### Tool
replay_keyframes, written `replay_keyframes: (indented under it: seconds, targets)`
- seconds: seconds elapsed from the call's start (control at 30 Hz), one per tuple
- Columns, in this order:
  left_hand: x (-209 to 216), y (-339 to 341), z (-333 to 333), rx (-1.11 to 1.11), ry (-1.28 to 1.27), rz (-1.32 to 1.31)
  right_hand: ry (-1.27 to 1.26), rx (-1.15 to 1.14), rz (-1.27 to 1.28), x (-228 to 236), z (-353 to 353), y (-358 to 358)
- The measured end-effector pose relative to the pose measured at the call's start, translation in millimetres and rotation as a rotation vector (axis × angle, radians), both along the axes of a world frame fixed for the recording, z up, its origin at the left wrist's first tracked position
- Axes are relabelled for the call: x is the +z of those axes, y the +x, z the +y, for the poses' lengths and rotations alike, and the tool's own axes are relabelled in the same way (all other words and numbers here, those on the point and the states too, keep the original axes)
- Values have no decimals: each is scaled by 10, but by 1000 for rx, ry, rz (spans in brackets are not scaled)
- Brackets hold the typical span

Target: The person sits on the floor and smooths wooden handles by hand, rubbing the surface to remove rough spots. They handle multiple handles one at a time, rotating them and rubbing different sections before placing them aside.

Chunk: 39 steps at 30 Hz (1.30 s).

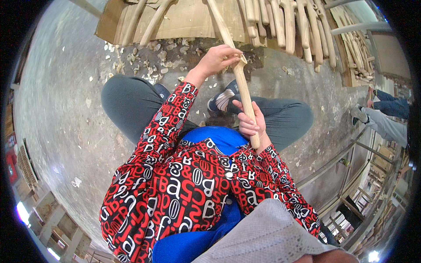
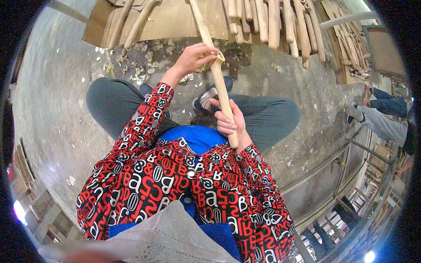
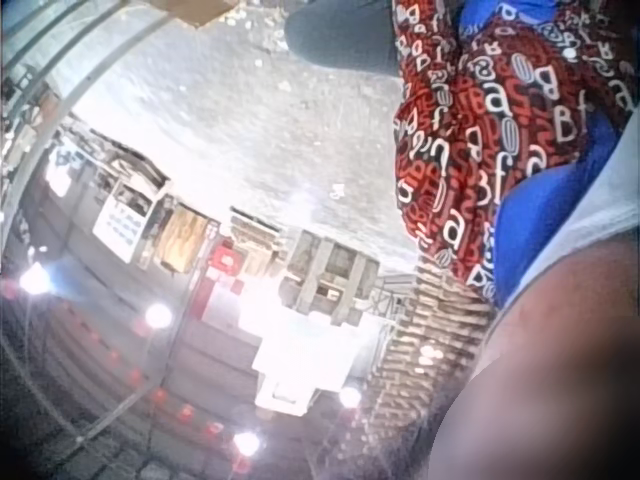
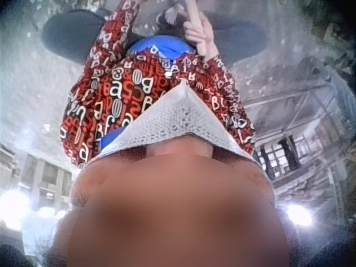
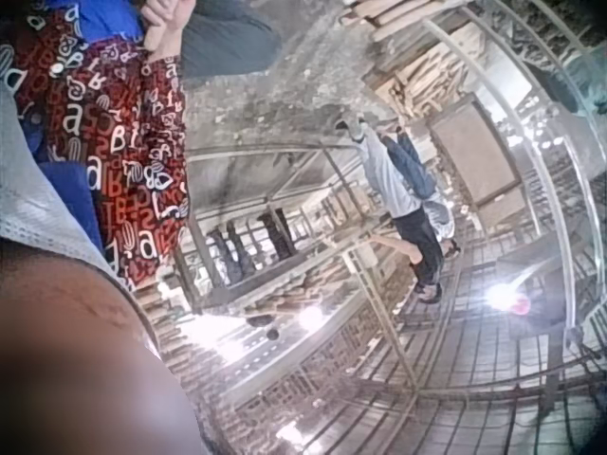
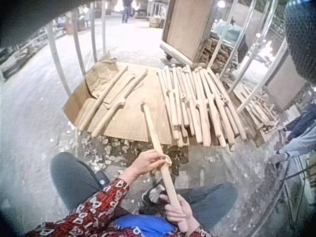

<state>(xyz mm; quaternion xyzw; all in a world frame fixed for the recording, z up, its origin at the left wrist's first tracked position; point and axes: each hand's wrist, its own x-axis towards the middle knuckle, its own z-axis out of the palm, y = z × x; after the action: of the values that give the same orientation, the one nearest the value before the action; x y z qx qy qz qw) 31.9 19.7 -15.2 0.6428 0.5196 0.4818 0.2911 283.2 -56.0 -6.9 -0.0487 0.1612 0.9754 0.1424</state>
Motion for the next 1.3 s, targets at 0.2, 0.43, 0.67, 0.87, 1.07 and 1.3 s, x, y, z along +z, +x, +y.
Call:
replay_keyframes:
  seconds: [0.2,0.43,0.67,0.87,1.07,1.3]
  targets:
    - [116,-131,57,-180,-149,29,31,9,-39,-1,-30,3]
    - [83,-114,94,-233,-144,-51,35,29,-30,-47,-14,47]
    - [-4,-119,148,-245,-229,-118,34,34,-15,-88,-2,67]
    - [4,-100,151,-244,-273,-132,26,44,3,-120,17,64]
    - [-47,-104,136,-212,-264,-184,24,48,2,-134,8,61]
    - [12,-75,131,-196,-218,-123,10,48,21,-147,23,70]
